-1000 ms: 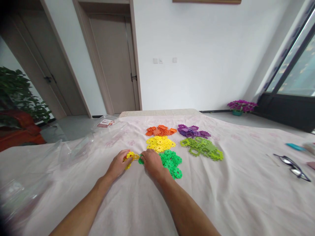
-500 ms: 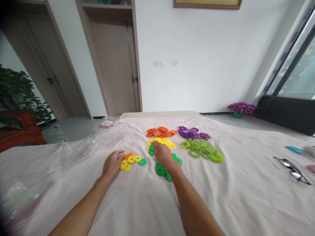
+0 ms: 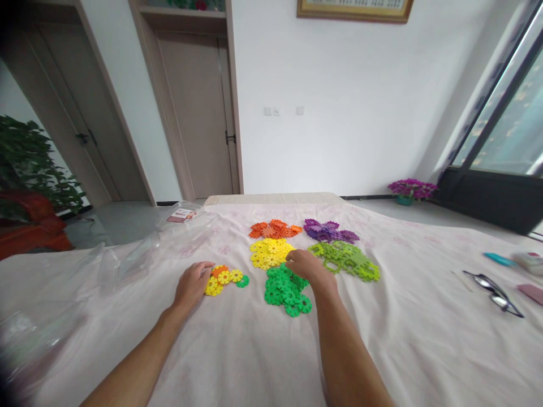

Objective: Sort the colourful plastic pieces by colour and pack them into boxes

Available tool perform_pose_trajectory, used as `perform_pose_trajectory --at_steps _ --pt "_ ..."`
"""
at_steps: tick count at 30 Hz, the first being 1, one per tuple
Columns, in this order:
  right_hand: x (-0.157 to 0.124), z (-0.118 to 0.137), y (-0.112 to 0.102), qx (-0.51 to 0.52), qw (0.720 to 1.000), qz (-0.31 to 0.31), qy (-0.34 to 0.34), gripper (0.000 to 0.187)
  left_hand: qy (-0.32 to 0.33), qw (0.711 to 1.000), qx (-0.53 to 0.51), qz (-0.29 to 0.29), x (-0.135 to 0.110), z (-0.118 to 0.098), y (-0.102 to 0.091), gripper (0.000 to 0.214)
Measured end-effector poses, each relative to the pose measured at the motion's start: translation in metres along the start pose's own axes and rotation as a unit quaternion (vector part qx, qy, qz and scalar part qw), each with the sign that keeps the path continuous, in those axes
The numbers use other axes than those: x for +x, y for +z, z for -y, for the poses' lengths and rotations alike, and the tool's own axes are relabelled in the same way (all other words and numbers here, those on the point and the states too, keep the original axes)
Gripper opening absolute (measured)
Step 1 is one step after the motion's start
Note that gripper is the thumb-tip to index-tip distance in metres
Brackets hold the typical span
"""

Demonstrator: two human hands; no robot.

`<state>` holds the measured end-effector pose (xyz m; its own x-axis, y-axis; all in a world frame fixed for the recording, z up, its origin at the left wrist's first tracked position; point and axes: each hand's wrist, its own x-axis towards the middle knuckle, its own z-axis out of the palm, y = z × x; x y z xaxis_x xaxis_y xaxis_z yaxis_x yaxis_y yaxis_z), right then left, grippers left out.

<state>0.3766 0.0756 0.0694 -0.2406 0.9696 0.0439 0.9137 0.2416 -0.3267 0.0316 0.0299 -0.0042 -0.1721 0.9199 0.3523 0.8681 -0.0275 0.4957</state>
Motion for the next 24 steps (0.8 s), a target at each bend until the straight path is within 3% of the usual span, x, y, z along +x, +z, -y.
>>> perform_pose_trajectory --at_steps 3,9,15,18,20,24 --pt "0.004 0.0 0.005 -0.024 0.996 0.077 -0.043 0.031 0.005 1.0 0.004 0.003 0.0 -0.001 -0.001 0.031" --pt "0.006 0.005 0.01 -0.031 0.995 0.089 -0.036 0.029 0.011 1.0 0.006 0.003 0.0 -0.002 0.0 0.031" --pt "0.005 0.016 0.013 0.01 0.991 0.091 -0.098 0.025 0.004 1.0 -0.006 -0.004 0.001 0.001 0.001 0.029" --pt "0.004 0.018 0.012 -0.01 0.99 0.112 -0.089 0.022 -0.007 1.0 -0.026 -0.004 0.002 0.004 0.003 0.029" --pt "0.003 0.021 0.01 -0.017 0.993 0.097 -0.07 0.021 -0.015 0.999 -0.038 -0.006 0.002 0.005 0.003 0.03" --pt "-0.001 0.043 0.011 -0.022 0.996 0.009 -0.08 0.023 -0.018 0.999 -0.047 -0.008 0.002 0.007 0.005 0.03"
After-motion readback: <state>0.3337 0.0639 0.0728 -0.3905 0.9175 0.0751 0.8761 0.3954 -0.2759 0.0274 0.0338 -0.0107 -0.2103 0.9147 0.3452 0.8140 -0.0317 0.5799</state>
